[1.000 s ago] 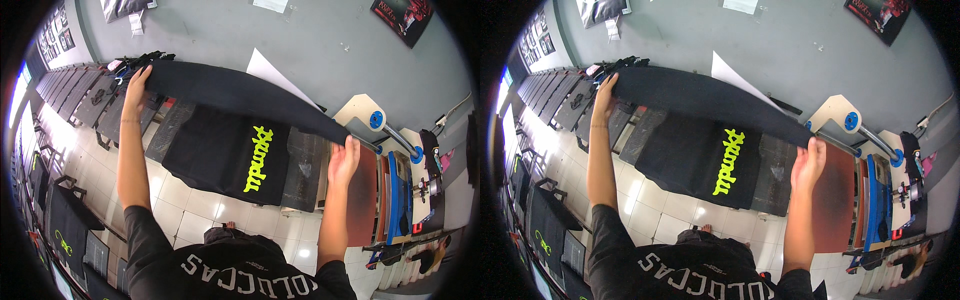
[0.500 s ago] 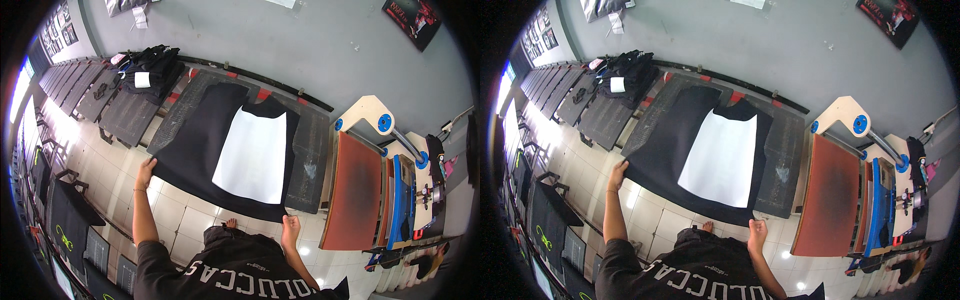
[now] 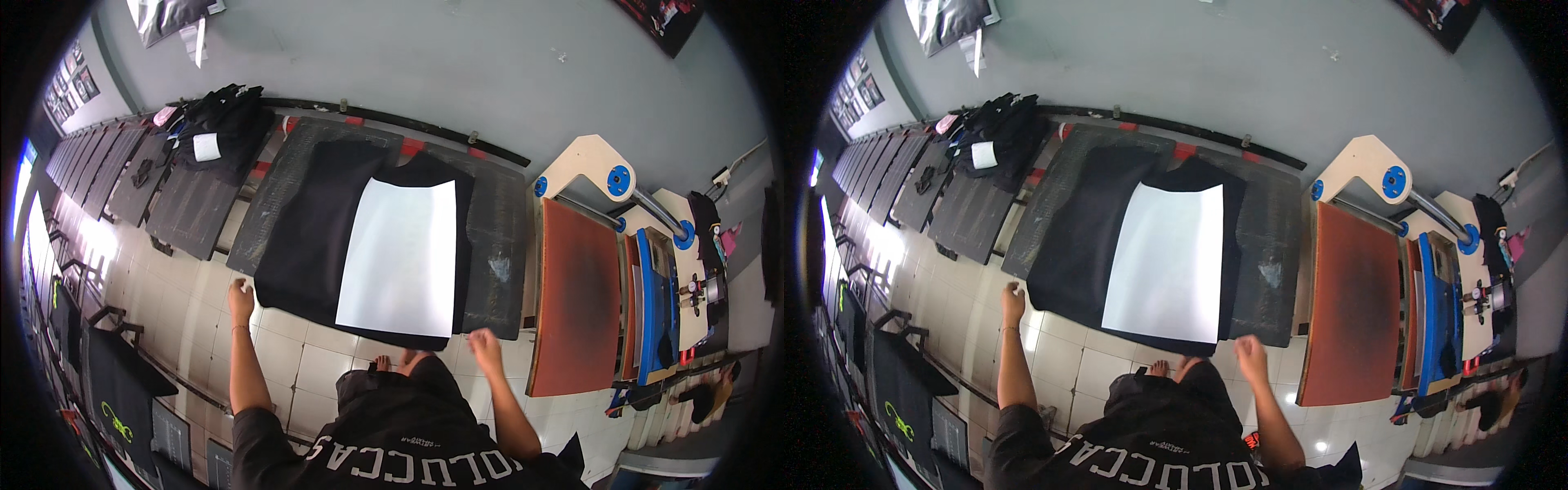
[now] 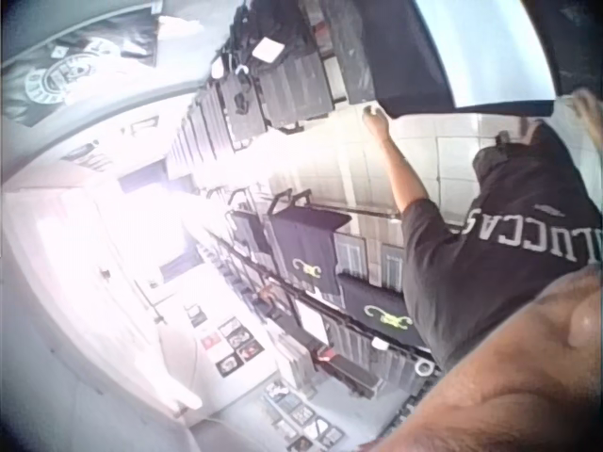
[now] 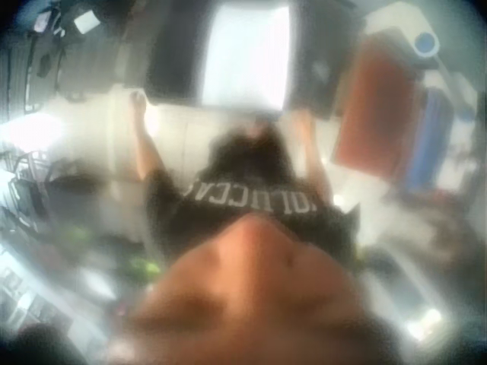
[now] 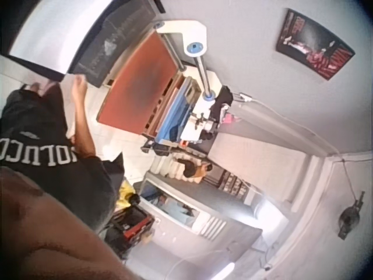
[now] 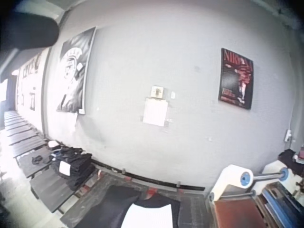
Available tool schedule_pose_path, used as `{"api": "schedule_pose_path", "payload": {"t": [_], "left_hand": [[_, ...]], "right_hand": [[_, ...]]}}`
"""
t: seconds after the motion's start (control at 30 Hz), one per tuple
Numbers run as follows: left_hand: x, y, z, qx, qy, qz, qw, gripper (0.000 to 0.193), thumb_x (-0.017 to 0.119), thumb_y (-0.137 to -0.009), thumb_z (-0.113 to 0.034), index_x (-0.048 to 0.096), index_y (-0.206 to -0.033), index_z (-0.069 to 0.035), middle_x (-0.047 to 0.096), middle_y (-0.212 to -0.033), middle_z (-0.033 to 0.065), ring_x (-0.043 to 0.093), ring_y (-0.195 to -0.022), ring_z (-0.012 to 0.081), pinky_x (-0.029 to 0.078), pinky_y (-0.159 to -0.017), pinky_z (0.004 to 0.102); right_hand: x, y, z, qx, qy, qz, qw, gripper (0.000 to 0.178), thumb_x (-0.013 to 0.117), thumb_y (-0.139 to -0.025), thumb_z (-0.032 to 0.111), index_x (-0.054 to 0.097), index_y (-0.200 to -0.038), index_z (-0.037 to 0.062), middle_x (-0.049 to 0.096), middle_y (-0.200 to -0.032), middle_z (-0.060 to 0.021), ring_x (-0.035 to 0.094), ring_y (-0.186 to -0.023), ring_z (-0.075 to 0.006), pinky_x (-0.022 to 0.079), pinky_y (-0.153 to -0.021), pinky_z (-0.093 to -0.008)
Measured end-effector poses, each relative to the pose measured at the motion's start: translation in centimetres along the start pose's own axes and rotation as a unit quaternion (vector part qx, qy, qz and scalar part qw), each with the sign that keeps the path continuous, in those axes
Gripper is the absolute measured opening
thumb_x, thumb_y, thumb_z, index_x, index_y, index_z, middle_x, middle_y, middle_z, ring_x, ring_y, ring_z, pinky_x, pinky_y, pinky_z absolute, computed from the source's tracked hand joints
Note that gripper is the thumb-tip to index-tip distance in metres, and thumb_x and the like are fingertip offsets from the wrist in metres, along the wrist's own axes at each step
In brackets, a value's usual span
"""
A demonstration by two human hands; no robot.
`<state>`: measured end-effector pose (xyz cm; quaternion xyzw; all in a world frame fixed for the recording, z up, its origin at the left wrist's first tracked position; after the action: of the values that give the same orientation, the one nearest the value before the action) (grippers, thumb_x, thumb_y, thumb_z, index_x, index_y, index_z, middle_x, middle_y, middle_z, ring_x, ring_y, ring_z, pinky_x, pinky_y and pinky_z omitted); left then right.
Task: The person places black shirt panels onto printing boards, covers them with paper sheets, and operates a heat press machine to apply the logo design. They also move between multiple boards to process different garment pieces.
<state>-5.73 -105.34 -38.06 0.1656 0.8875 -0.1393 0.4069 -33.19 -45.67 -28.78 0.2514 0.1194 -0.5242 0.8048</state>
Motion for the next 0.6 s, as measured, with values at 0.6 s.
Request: {"api": "schedule_pose_path", "payload": {"t": [0.6], "left_hand": [[19.9, -25.2, -31.1, 0.081, -0.168, 0.029, 0.982, 0.042, 0.067, -0.087, -0.029, 0.059, -0.119, -0.002, 0.063, -0.117, 0.0207, 0.061, -0.11, 0.0351, 0.046, -0.098, 0.0451]], "right_hand": [[6.3, -43.8, 18.8, -0.085, 0.323, -0.147, 0.931, 0.036, 0.067, -0.086, 0.03, 0.063, -0.108, 0.0024, 0.068, -0.106, -0.0189, 0.063, -0.105, -0.0375, 0.05, -0.089, -0.0453]]}}
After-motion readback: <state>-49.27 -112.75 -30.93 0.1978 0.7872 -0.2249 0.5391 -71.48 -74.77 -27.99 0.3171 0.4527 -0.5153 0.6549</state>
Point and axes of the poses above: each hand's wrist, its own y-axis away from the middle knuckle, its own x-axis out of the palm, z = x × y, the point moved 1 cm from there along -y, towards the middle knuckle
